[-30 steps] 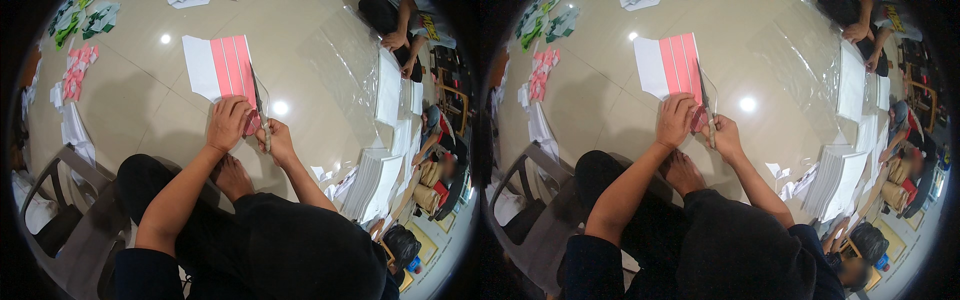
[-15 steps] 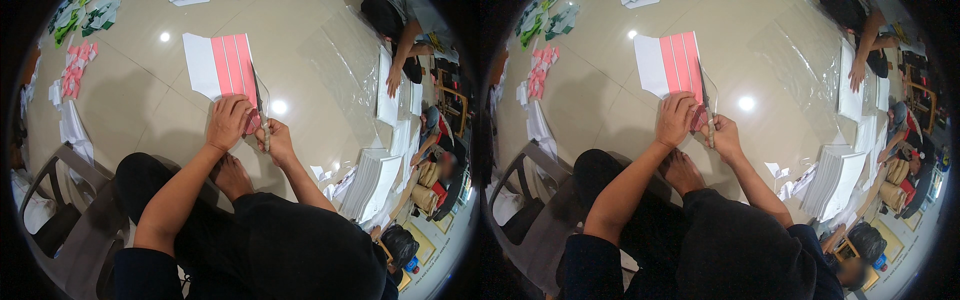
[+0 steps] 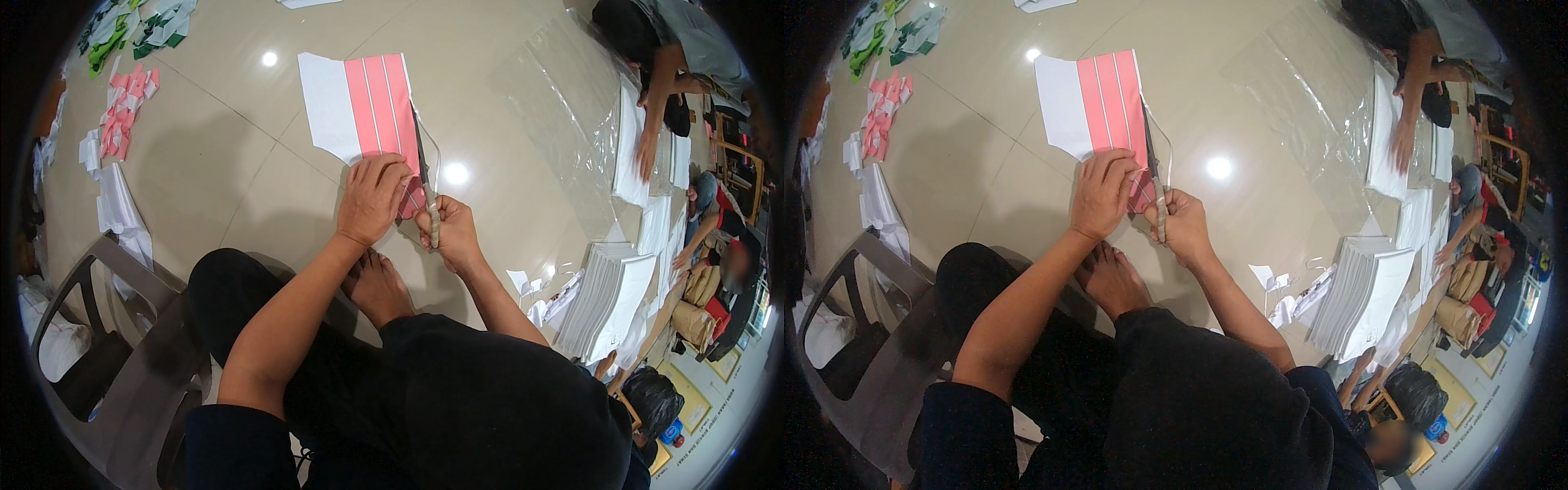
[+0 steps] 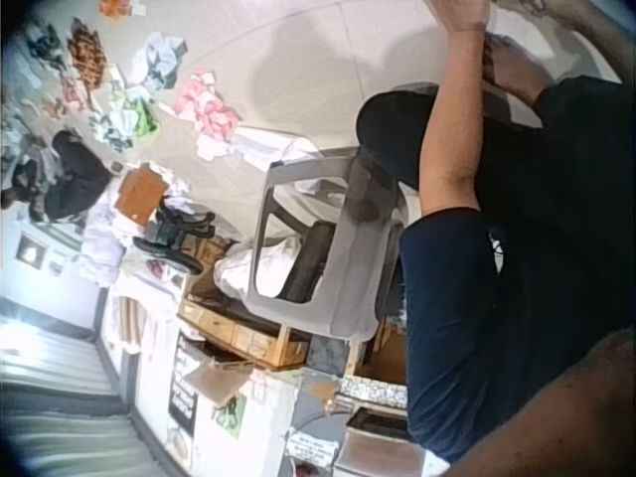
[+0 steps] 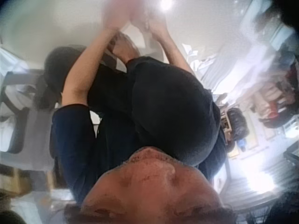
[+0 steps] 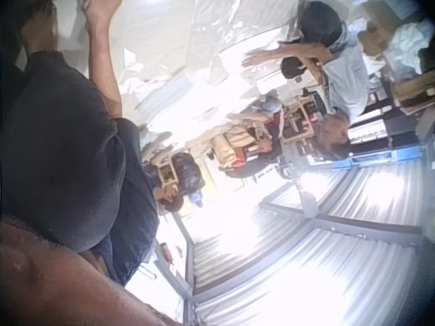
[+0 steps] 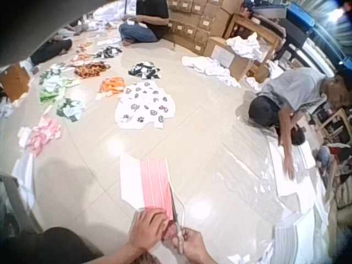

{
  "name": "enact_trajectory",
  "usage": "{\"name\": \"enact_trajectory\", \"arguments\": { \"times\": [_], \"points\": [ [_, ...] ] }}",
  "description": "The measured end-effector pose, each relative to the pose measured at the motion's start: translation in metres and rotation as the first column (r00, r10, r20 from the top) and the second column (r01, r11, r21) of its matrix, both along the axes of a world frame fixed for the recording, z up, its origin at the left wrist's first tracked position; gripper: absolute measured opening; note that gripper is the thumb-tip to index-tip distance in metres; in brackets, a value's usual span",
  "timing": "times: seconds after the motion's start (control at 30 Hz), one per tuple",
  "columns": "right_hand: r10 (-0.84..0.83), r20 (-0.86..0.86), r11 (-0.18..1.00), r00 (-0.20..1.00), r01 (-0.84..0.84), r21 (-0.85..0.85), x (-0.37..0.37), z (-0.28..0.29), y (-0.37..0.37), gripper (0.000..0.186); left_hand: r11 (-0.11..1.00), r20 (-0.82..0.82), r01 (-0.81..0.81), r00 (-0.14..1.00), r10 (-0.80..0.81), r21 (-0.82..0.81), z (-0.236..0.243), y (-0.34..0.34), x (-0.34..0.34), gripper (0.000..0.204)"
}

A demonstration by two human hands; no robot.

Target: The person sits on the floor and uses scissors to cut a piece of pink and white fabric into strips. The person holds the fabric with one hand and cuts along the lines with the other hand.

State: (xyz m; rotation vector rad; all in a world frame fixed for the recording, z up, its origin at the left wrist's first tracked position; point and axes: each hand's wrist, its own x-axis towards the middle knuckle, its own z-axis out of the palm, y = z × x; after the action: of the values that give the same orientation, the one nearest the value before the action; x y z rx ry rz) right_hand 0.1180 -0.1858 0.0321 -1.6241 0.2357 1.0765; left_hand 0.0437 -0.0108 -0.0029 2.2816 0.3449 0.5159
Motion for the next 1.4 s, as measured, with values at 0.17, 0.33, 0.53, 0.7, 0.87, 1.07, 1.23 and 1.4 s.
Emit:
{"name": "enact_trajectory", "arguments": {
  "times": [0.17,0.33,0.53,0.7,0.87,1.07,1.23,1.4],
  "points": [
    [0.006,-0.028,1.000,1.000,-0.006,-0.014,0.003,0.003,0.004,0.020,1.000,-0.006,-0.001,1.000,0.001,-0.003,-0.001,0.001,-0.002,0.015],
    [0.035,0.020,0.999,0.999,-0.034,-0.029,0.013,0.005,0.014,0.018,1.000,0.004,-0.001,1.000,0.001,-0.019,0.000,0.001,-0.001,0.015],
    [0.009,0.006,1.000,1.000,-0.009,0.019,0.020,0.002,0.021,0.017,1.000,0.014,0.001,1.000,-0.001,-0.022,0.001,0.001,-0.001,0.015],
    [0.004,0.000,1.000,1.000,-0.004,0.024,0.021,0.002,0.023,0.017,1.000,0.018,-0.006,1.000,0.007,-0.020,0.000,0.002,-0.001,0.015],
    [0.002,0.005,1.000,1.000,-0.002,0.021,0.021,0.003,0.023,0.017,0.999,0.017,-0.006,1.000,0.007,-0.033,0.001,0.002,-0.001,0.014],
    [0.001,-0.006,1.000,1.000,-0.001,0.027,0.020,0.002,0.022,0.017,0.999,0.016,-0.011,1.000,0.012,-0.031,0.000,0.002,-0.001,0.015],
    [-0.003,-0.002,1.000,1.000,0.003,0.011,0.020,0.000,0.018,0.017,0.999,0.020,-0.002,1.000,0.003,-0.044,-0.001,0.001,0.000,0.015],
    [0.010,0.011,1.000,1.000,-0.010,-0.003,0.021,0.002,0.019,0.019,0.999,0.040,-0.011,0.999,0.013,-0.043,-0.002,0.002,-0.002,0.015]
  ]
}}
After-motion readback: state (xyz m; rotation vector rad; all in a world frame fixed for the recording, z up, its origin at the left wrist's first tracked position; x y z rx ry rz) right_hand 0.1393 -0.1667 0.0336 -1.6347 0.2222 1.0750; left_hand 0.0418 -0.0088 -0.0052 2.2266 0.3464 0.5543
